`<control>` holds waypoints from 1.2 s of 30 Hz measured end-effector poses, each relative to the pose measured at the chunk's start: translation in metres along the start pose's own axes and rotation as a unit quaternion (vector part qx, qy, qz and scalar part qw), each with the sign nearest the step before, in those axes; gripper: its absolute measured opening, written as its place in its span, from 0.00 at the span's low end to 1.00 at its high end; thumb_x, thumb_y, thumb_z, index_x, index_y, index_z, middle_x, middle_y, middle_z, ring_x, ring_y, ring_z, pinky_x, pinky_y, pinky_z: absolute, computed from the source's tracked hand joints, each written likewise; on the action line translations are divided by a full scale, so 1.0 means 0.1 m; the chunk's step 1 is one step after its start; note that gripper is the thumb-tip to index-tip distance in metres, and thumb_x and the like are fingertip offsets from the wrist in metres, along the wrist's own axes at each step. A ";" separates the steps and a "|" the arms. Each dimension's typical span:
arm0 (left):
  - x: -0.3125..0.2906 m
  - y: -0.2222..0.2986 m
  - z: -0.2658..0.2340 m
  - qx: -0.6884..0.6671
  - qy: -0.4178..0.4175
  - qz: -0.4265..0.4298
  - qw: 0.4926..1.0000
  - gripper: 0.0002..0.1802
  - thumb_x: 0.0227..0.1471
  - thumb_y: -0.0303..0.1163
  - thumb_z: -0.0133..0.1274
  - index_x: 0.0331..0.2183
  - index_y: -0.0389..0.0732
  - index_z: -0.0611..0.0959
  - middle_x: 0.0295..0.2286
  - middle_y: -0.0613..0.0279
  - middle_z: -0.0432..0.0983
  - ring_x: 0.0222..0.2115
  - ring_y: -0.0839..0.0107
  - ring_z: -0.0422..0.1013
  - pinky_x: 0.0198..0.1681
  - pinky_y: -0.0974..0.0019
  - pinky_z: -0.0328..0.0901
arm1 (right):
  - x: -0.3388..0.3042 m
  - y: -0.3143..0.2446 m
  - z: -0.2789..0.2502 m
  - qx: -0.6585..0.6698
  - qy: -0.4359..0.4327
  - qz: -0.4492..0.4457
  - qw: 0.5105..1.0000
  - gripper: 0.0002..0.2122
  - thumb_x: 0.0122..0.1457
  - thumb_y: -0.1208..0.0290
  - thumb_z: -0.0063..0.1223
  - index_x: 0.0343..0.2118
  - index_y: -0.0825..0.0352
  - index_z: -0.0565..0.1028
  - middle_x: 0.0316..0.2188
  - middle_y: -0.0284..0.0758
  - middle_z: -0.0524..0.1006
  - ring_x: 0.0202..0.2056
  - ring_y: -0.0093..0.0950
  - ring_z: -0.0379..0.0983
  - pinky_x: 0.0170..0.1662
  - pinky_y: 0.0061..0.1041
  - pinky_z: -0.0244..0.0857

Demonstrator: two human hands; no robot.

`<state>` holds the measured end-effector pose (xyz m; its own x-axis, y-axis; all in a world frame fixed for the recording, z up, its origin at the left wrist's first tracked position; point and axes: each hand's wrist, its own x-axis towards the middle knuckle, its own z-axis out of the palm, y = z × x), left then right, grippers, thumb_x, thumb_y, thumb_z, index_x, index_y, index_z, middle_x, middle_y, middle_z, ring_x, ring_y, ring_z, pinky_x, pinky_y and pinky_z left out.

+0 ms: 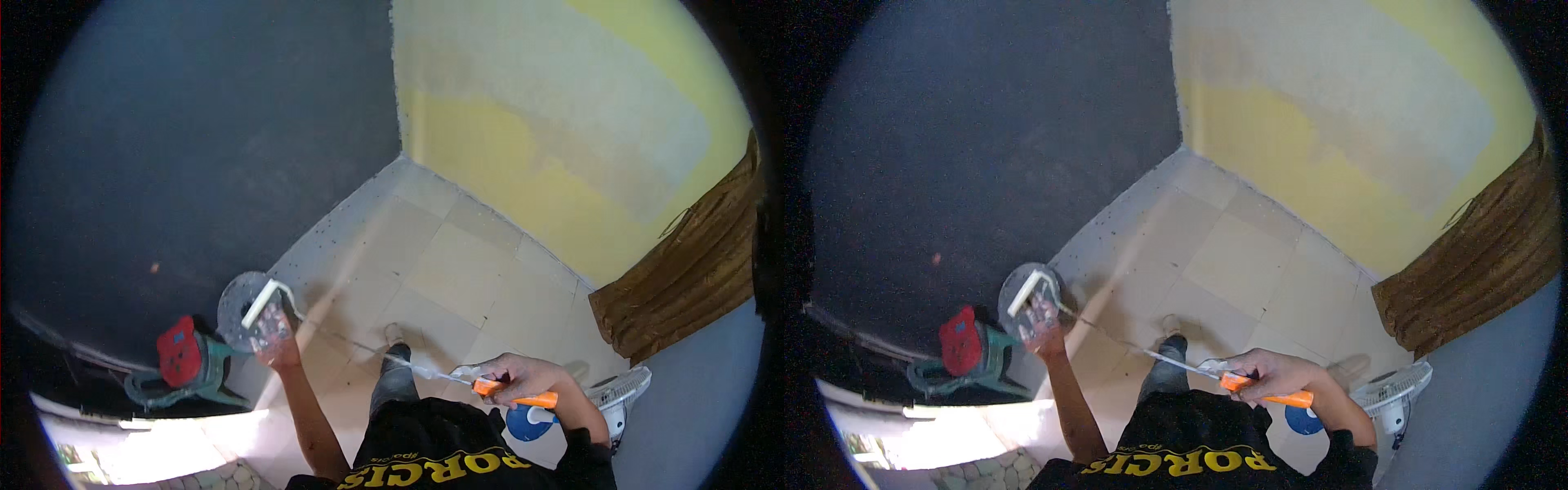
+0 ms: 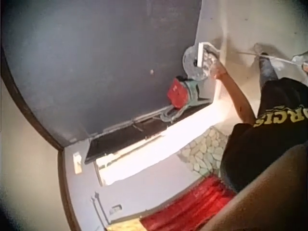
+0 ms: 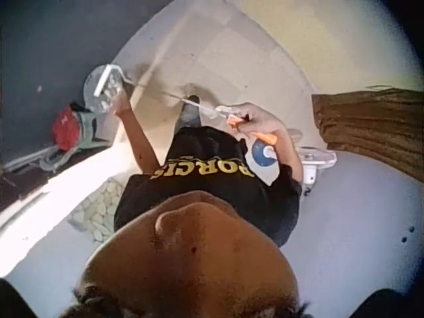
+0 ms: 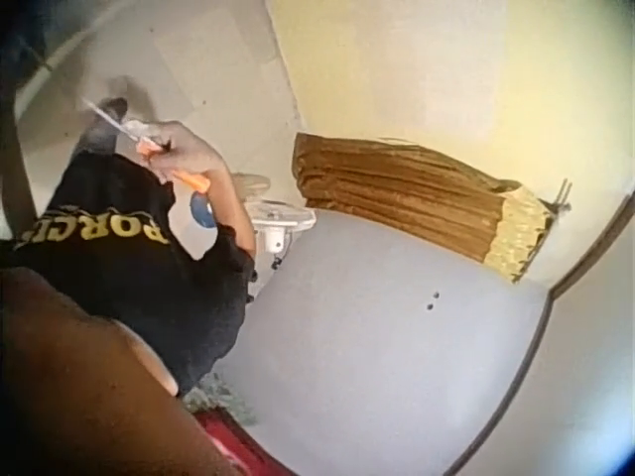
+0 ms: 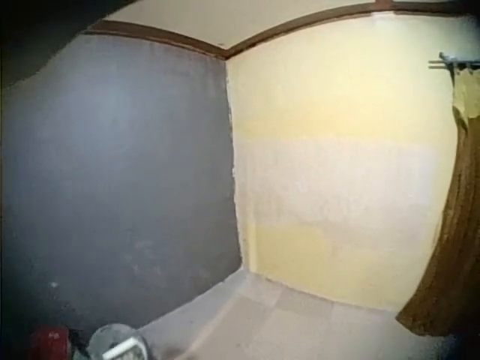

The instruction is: Apply yellow paint to a wall using a roller.

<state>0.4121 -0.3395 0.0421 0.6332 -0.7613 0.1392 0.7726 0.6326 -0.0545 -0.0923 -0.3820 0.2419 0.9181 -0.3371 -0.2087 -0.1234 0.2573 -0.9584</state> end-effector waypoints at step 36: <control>5.60 -4.60 -2.60 0.476 0.363 -0.418 0.684 0.38 0.57 0.53 0.47 0.60 0.37 0.64 0.57 0.48 0.63 0.58 0.49 0.61 0.58 0.46 0.58 | 2.85 -0.03 -6.58 0.234 0.674 -0.063 0.698 0.11 0.54 0.75 0.53 0.40 0.71 0.74 0.19 0.32 0.73 0.14 0.23 0.68 0.17 0.23 0.63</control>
<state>0.4233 -1.0941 -0.1115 0.1125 -0.5653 -0.8172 0.7174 -0.5229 0.4605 -0.0782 -1.0744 0.0568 -0.3158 -0.8483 -0.4250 0.3527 0.3109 -0.8826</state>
